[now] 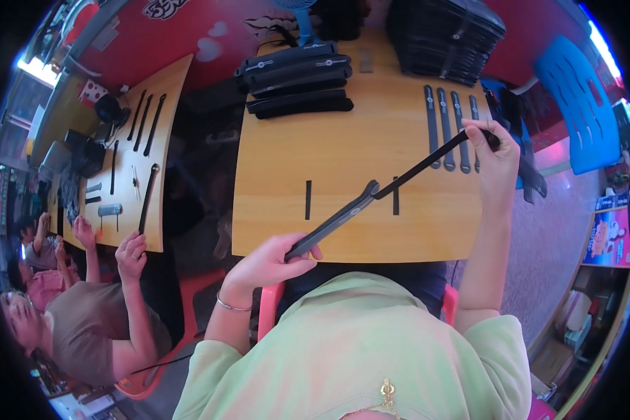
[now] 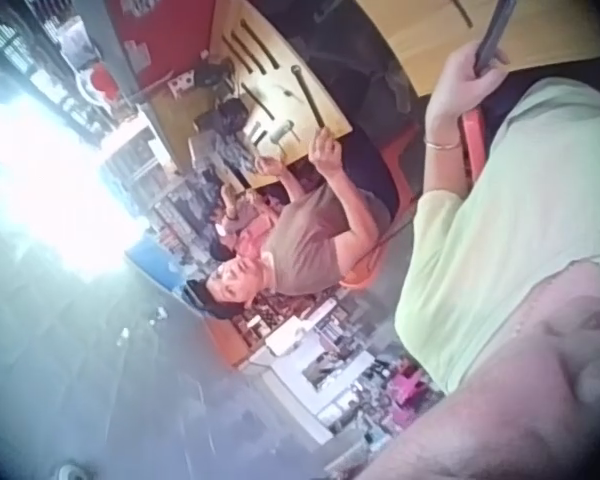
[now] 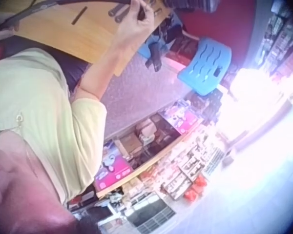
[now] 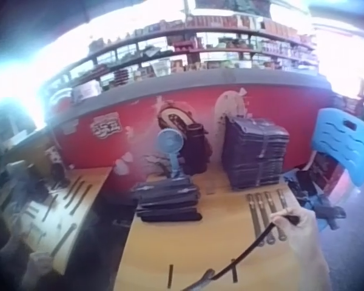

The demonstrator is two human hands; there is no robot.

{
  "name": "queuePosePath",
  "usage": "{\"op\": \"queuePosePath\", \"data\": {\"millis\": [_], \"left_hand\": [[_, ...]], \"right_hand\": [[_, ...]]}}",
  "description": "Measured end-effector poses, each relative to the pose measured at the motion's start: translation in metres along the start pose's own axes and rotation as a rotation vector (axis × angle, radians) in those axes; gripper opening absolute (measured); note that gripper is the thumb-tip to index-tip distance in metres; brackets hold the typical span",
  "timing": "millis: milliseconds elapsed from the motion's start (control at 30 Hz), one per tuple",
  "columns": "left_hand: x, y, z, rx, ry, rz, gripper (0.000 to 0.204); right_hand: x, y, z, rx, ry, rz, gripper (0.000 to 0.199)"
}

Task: Assembling black flexible straps by inserting components and inspecting the finish.

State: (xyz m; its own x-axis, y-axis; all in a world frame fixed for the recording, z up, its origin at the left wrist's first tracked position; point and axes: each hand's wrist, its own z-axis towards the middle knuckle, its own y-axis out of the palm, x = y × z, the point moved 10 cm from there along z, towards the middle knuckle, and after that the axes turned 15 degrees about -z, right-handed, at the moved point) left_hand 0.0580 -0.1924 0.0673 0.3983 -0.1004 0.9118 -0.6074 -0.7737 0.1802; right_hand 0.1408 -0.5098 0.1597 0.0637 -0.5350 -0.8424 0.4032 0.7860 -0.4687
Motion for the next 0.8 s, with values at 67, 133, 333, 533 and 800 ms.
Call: {"op": "queuePosePath", "data": {"millis": [67,133,333,533,800], "left_hand": [[0.002,-0.001,-0.003,0.011,0.010,-0.021,0.010],[0.005,-0.003,-0.007,0.032,0.023,-0.042,0.010],[-0.030,-0.045,-0.030,0.225,-0.028,-0.125,0.008],[-0.030,-0.068,-0.035,0.470,0.095,-0.412,0.007],[-0.012,-0.068,-0.022,0.593,0.300,-0.374,0.013]], "right_hand": [[-0.011,0.004,0.006,0.051,-0.077,0.070,0.012],[-0.015,0.003,0.010,0.083,-0.123,0.030,0.011],[0.006,-0.069,0.029,0.385,-0.124,-0.049,0.012],[-0.022,-0.031,0.021,0.332,-0.257,-0.280,0.008],[0.012,0.078,-0.031,-0.098,-0.476,-0.648,0.013]]}}
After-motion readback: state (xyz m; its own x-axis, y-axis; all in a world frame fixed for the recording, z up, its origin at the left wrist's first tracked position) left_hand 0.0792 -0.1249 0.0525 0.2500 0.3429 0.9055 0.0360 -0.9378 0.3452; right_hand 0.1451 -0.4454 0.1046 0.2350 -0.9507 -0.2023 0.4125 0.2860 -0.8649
